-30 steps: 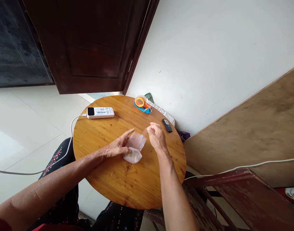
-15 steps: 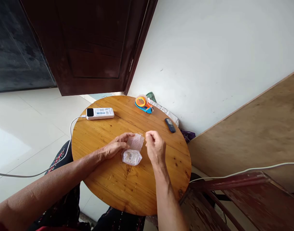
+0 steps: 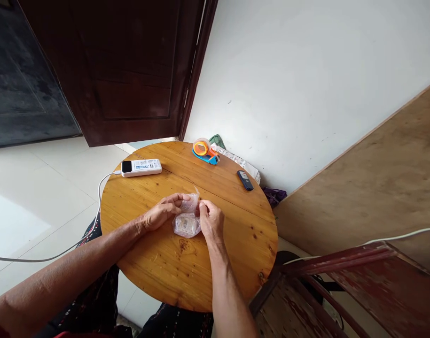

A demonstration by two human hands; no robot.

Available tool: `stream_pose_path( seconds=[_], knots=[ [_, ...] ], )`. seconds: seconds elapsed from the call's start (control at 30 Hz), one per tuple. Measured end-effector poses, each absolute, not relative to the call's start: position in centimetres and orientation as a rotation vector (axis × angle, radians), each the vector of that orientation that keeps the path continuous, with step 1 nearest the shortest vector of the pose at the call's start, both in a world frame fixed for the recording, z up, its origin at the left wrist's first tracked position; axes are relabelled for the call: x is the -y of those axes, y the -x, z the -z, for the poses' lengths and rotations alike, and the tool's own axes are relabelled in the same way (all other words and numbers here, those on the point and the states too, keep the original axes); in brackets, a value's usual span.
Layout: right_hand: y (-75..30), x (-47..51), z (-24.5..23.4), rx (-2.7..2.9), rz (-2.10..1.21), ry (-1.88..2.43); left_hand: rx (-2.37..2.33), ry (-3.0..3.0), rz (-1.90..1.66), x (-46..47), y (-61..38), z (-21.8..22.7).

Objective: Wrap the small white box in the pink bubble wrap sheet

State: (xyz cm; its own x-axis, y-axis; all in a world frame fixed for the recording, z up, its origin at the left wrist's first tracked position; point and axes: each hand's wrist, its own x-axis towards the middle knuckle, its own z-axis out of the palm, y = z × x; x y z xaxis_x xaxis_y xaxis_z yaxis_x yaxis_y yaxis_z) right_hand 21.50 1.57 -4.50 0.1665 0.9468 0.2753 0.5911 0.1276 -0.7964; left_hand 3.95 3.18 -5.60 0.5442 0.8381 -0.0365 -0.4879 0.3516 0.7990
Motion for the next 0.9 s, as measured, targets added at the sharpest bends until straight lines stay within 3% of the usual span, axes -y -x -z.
stream_pose_path(
  seconds=[0.47, 0.67, 0.9],
  knots=[
    [-21.2, -1.5, 4.5, 1.522, -0.468, 1.588, -0.291, -1.033, -0.797, -2.8, -3.4, 5.6],
    [-21.5, -1.6, 4.7, 1.384, -0.698, 1.499, -0.264, -1.007, -0.845, -2.6, -3.4, 5.2],
    [-21.0, -1.5, 4.8, 1.443, -0.548, 1.538, -0.277, -0.977, -0.842, -2.6, -3.6, 5.0]
  ],
)
